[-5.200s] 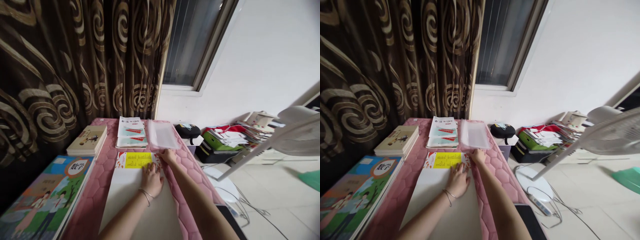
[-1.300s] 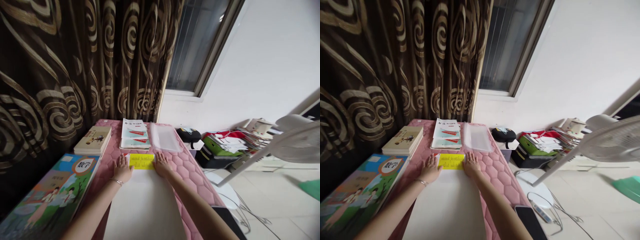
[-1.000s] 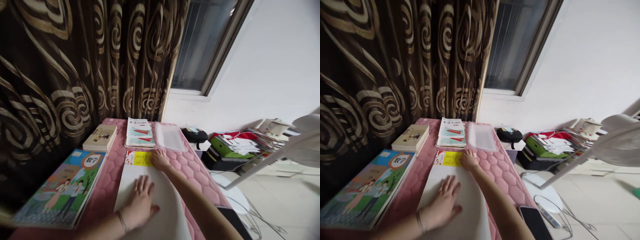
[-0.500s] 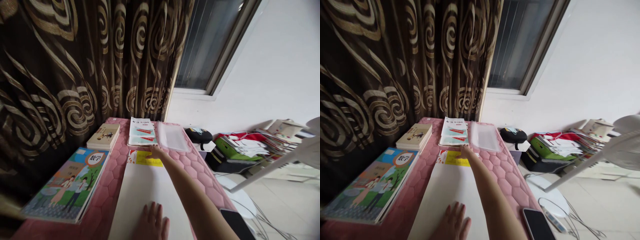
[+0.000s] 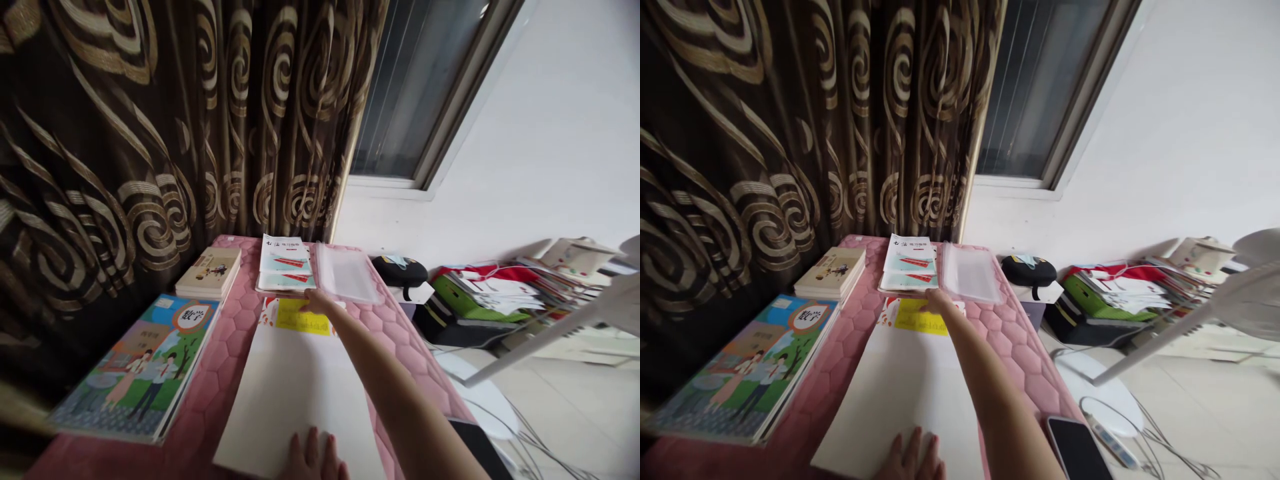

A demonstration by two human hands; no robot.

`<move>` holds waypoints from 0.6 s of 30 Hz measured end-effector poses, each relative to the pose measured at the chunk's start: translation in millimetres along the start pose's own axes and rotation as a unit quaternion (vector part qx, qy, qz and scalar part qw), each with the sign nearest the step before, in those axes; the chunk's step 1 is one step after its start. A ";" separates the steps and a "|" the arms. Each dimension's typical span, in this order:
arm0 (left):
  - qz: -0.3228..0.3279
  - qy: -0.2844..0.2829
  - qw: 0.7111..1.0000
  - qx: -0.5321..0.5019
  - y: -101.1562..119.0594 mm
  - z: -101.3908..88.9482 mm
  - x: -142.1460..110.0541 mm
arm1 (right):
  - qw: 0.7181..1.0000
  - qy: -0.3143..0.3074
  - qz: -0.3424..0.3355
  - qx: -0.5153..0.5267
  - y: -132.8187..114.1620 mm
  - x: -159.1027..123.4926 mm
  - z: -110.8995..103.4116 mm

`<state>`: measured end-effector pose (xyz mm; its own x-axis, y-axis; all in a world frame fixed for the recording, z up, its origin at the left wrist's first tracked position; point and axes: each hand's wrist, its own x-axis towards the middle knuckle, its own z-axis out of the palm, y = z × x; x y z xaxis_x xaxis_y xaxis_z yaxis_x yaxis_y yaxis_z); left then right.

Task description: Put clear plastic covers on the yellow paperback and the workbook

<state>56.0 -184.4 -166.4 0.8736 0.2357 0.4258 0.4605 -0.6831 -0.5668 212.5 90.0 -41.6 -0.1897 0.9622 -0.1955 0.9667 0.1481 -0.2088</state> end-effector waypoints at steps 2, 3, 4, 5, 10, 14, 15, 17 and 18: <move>0.055 0.007 0.998 -0.015 -18.5 -3.3 -13.9 | 1.000 0.010 0.011 0.008 9.7 -10.6 -7.2; 0.066 0.006 0.997 -0.028 -28.5 -7.6 -20.4 | 1.000 0.018 0.017 0.015 17.1 -18.1 -11.1; 0.073 0.009 0.996 -0.044 -38.6 -13.1 -26.1 | 0.999 0.026 0.024 0.023 26.4 -27.0 -14.8; 0.074 0.014 0.995 -0.067 -48.8 -19.1 -31.0 | 0.998 0.035 0.030 0.031 37.3 -37.1 -18.3; -0.001 0.021 0.989 -0.147 -101.2 -29.5 -41.7 | 0.992 0.073 0.063 0.078 102.9 -94.4 -27.1; -0.023 -0.007 0.989 -0.149 -152.5 -2.6 -37.0 | 0.983 0.105 0.094 0.119 141.3 -129.3 -10.9; -0.026 -0.031 0.987 -0.155 -165.7 5.2 -34.6 | 0.980 0.109 0.103 0.130 146.9 -135.3 -3.1; -0.032 -0.075 0.983 -0.162 -188.8 18.1 -29.7 | 0.969 0.129 0.125 0.168 154.2 -144.3 14.9; -0.040 -0.089 0.981 -0.166 -197.7 22.7 -27.6 | 0.959 0.151 0.140 0.195 156.3 -147.6 24.0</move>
<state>-55.6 -40.1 -82.1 0.8641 0.3940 0.3131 0.4775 -0.8383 -0.2629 387.4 -34.4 -68.4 0.1839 0.9827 -0.0221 0.8237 -0.1664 -0.5421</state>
